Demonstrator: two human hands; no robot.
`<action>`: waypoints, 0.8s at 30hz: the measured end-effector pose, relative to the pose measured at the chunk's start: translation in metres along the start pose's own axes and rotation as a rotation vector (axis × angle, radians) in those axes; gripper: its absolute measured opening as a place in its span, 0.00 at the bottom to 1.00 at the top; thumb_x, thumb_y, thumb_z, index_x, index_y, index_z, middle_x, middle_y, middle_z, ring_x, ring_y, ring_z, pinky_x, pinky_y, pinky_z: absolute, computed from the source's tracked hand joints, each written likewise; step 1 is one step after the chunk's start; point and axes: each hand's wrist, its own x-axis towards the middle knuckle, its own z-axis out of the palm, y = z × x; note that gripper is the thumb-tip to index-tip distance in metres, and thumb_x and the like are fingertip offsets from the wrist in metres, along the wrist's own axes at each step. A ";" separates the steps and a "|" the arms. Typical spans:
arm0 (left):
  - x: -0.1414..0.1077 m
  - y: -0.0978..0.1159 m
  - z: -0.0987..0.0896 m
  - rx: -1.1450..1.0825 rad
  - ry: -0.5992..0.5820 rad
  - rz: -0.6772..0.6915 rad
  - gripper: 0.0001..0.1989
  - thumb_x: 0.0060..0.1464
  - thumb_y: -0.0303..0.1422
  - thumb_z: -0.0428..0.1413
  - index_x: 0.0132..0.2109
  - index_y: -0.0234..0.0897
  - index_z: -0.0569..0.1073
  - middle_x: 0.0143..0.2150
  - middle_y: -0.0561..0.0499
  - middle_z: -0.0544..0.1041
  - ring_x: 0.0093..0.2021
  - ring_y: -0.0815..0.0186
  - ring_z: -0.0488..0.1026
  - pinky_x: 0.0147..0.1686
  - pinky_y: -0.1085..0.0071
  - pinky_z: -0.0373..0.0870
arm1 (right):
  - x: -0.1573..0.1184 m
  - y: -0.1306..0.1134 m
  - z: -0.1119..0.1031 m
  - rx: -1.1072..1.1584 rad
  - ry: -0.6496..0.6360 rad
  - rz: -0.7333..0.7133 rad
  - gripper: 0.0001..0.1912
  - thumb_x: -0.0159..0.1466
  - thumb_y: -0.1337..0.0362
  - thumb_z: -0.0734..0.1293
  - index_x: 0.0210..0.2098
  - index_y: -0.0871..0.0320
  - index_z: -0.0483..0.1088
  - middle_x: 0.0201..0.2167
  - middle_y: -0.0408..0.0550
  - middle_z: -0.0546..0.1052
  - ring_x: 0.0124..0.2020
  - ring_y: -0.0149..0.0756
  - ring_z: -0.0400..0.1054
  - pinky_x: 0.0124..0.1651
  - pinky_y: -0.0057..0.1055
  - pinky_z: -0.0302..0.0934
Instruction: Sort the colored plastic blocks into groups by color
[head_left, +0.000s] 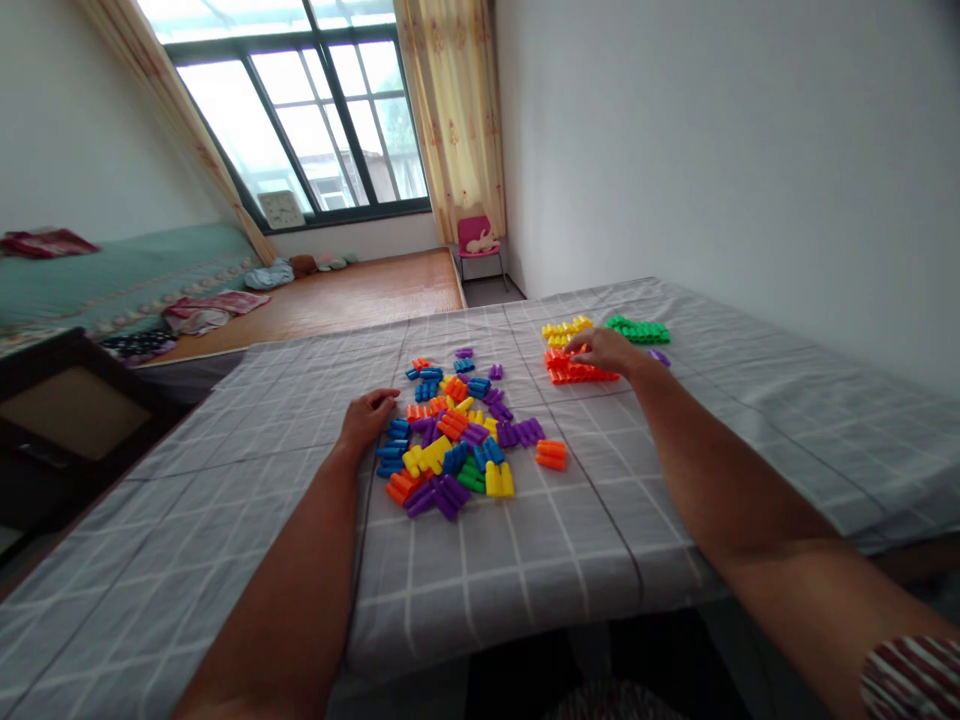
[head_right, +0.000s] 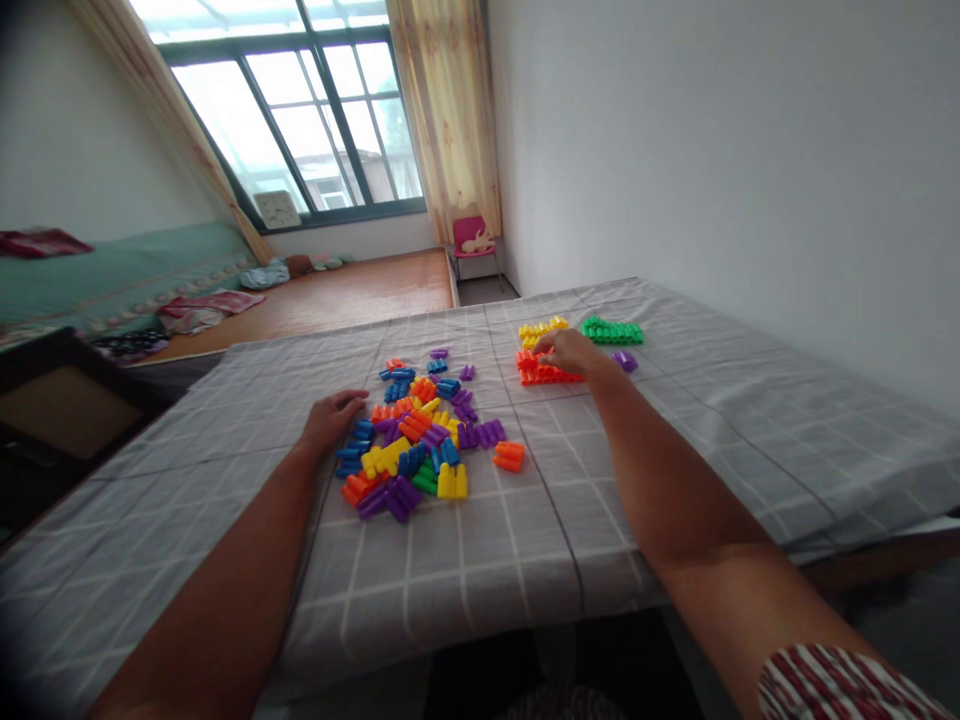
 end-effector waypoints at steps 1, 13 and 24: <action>0.000 0.000 0.000 0.006 0.001 -0.002 0.20 0.48 0.40 0.52 0.44 0.37 0.80 0.24 0.53 0.77 0.25 0.65 0.70 0.26 0.72 0.65 | 0.001 0.000 0.001 0.005 -0.015 -0.031 0.10 0.55 0.65 0.70 0.37 0.52 0.81 0.39 0.46 0.81 0.41 0.41 0.74 0.47 0.33 0.64; 0.003 -0.008 0.002 0.038 -0.021 0.091 0.19 0.51 0.36 0.51 0.46 0.35 0.80 0.34 0.49 0.81 0.34 0.63 0.75 0.35 0.71 0.69 | 0.000 -0.012 0.004 -0.012 -0.083 -0.089 0.08 0.58 0.60 0.68 0.28 0.52 0.79 0.27 0.44 0.79 0.28 0.34 0.70 0.33 0.30 0.58; 0.002 -0.004 0.009 0.028 -0.016 0.045 0.17 0.53 0.31 0.52 0.46 0.36 0.80 0.31 0.50 0.80 0.31 0.65 0.74 0.33 0.72 0.67 | 0.102 -0.189 0.086 0.092 -0.065 -0.342 0.15 0.62 0.58 0.67 0.47 0.53 0.77 0.45 0.50 0.80 0.45 0.42 0.73 0.50 0.34 0.63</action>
